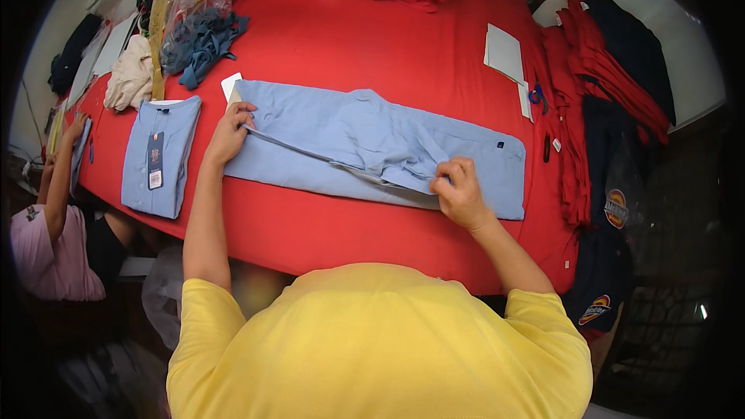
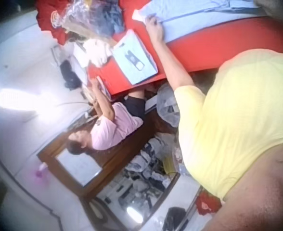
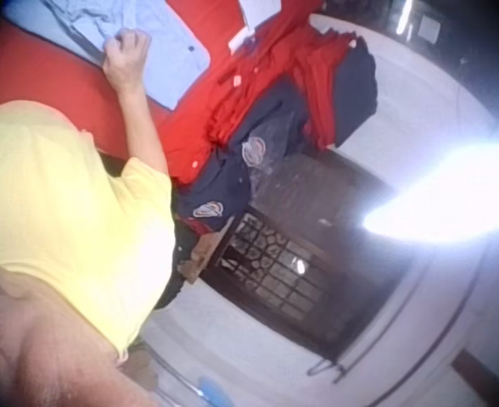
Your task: The person folds a light blue button-up shirt on a red table, using a cardboard template to guide the folds and placing a tag on the finished item.
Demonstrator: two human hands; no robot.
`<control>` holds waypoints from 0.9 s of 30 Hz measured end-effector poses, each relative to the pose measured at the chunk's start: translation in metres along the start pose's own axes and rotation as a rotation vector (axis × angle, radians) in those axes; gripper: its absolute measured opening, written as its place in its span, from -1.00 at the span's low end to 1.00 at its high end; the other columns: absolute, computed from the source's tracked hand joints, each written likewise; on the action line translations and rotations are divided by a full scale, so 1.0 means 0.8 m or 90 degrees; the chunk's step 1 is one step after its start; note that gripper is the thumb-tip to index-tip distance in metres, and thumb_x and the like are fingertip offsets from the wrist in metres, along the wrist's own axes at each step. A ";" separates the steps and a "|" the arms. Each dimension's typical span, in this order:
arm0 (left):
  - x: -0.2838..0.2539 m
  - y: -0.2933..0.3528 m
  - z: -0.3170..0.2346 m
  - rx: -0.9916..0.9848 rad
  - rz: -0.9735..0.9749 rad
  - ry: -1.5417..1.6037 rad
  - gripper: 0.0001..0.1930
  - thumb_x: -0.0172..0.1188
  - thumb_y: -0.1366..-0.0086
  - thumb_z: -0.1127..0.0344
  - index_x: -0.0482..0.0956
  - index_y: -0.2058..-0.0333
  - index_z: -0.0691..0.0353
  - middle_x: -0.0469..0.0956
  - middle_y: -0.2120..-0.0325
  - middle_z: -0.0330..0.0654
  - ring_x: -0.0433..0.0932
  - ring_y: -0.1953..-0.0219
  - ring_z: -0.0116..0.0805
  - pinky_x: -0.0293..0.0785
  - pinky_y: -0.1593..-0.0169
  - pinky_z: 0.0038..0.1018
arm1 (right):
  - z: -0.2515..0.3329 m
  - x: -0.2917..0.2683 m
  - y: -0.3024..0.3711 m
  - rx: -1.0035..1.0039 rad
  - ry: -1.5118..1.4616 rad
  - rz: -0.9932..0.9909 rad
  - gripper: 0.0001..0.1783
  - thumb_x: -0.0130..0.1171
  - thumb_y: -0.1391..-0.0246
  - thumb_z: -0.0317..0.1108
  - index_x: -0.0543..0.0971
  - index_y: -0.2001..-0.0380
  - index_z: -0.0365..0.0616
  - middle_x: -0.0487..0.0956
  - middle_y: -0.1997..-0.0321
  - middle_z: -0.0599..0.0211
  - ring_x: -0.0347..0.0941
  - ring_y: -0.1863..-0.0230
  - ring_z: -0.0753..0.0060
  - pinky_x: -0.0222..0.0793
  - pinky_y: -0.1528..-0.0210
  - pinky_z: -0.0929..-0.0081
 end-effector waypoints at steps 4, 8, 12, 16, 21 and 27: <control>0.007 -0.005 -0.005 -0.007 0.040 -0.045 -0.78 -0.10 0.07 0.72 0.48 0.52 0.33 0.41 0.04 -0.14 0.40 -0.04 -0.19 0.29 -0.08 -0.47 | -0.020 0.022 0.045 0.098 0.014 0.055 -0.79 0.05 0.17 -0.59 0.52 0.43 -0.04 0.49 0.15 0.24 0.34 0.07 0.05 0.21 0.00 0.14; 0.004 0.003 -0.039 0.016 0.081 -0.163 -0.77 -0.08 0.05 0.69 0.54 0.49 0.31 0.41 0.01 -0.12 0.38 -0.07 -0.12 0.29 -0.14 -0.40 | -0.051 0.012 0.075 0.241 -0.086 0.022 -0.61 -0.07 0.25 -0.72 0.57 0.36 -0.09 0.49 0.02 0.24 0.30 -0.10 0.10 0.24 -0.15 0.25; 0.014 0.010 -0.097 0.062 0.066 -0.342 -0.74 -0.07 0.03 0.64 0.60 0.46 0.27 0.40 -0.03 -0.09 0.35 -0.11 -0.03 0.29 -0.17 -0.31 | -0.121 -0.048 0.162 0.606 0.096 -0.070 -0.72 -0.04 -0.02 -0.49 0.54 0.18 -0.15 0.47 -0.03 0.11 0.29 -0.13 -0.01 0.24 -0.14 0.14; 0.083 0.016 -0.188 0.205 -0.080 -0.366 -0.76 0.10 0.00 0.56 0.61 0.31 0.26 0.45 0.01 -0.05 0.37 -0.08 -0.01 0.32 -0.14 -0.25 | -0.133 -0.083 0.224 0.873 0.328 0.056 -0.45 0.18 -0.05 0.00 0.48 0.04 -0.22 0.45 -0.04 0.03 0.29 -0.12 -0.03 0.27 -0.10 0.09; 0.251 0.038 -0.277 0.409 0.027 -0.222 -0.66 0.14 -0.11 0.46 0.55 0.08 0.23 0.47 0.00 -0.08 0.38 -0.10 -0.03 0.34 -0.15 -0.20 | -0.143 -0.079 0.248 0.934 0.264 0.034 -0.20 0.32 0.13 0.16 0.45 0.02 -0.32 0.48 0.02 -0.02 0.36 -0.05 -0.05 0.30 -0.07 0.11; 0.330 0.040 -0.254 0.385 0.101 -0.350 -0.52 0.02 -0.31 0.14 0.36 -0.17 0.13 0.29 -0.22 -0.14 0.16 -0.30 -0.06 0.05 -0.33 -0.13 | -0.191 -0.081 0.291 0.988 0.044 0.016 -0.31 0.35 0.18 -0.07 0.44 0.11 -0.44 0.58 0.18 -0.09 0.53 0.13 0.02 0.39 0.05 0.22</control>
Point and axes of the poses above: each hand's wrist, its own y-axis away from the middle knuckle, its own x-axis out of the palm, z = x × y, the point moved 7 cm from there along -y, towards the middle knuckle
